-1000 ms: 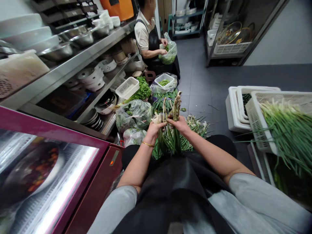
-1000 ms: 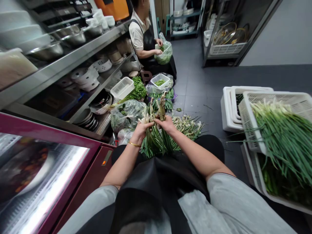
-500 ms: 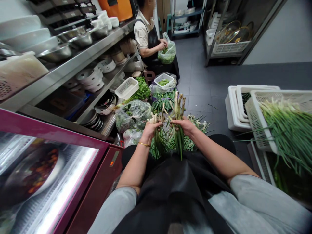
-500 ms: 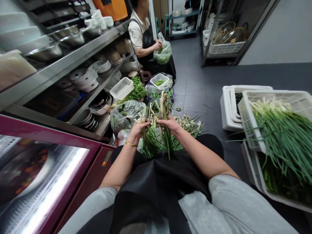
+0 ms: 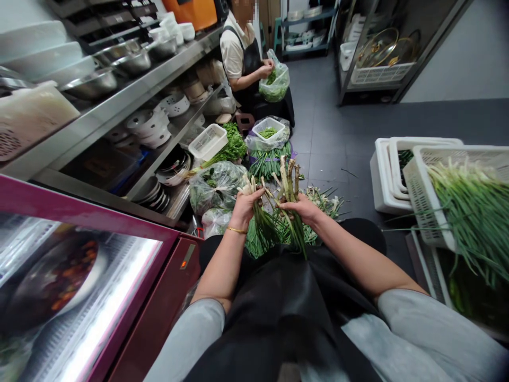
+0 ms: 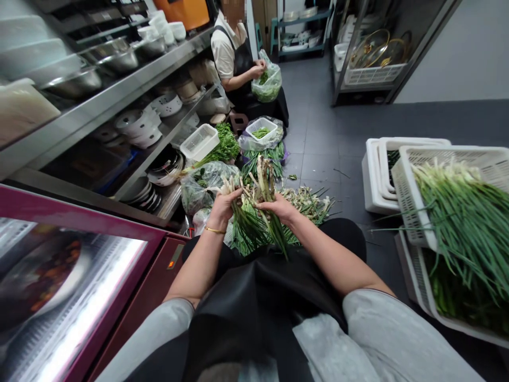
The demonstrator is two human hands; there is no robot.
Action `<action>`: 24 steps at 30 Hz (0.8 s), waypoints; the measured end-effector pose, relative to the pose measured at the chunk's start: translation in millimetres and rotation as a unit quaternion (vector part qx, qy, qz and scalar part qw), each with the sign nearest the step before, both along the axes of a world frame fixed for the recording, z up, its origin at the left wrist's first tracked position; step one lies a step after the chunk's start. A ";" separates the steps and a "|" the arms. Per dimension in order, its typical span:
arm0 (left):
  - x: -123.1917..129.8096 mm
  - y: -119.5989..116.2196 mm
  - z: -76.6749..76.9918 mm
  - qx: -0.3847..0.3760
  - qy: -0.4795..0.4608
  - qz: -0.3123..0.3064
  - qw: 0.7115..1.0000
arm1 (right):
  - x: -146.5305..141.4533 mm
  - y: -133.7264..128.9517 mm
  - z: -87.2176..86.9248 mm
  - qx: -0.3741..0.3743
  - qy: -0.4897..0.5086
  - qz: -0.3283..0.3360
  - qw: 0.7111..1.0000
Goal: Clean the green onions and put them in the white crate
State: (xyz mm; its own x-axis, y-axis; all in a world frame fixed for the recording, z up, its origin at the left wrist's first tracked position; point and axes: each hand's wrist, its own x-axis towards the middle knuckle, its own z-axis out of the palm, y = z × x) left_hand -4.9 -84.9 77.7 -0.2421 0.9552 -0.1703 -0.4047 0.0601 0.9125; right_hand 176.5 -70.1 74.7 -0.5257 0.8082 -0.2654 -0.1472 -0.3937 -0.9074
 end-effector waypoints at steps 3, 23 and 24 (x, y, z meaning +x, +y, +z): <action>-3.5 -0.2 -3.0 0.017 0.018 -0.019 1.000 | 5.6 -2.2 5.0 -0.005 0.003 0.008 1.000; -11.6 6.3 9.7 0.000 0.010 -0.061 0.998 | -10.4 18.4 -25.9 0.131 -0.101 0.063 0.984; -12.6 6.1 11.5 0.010 0.014 -0.066 0.998 | -12.5 17.4 -27.6 0.123 -0.083 0.065 0.987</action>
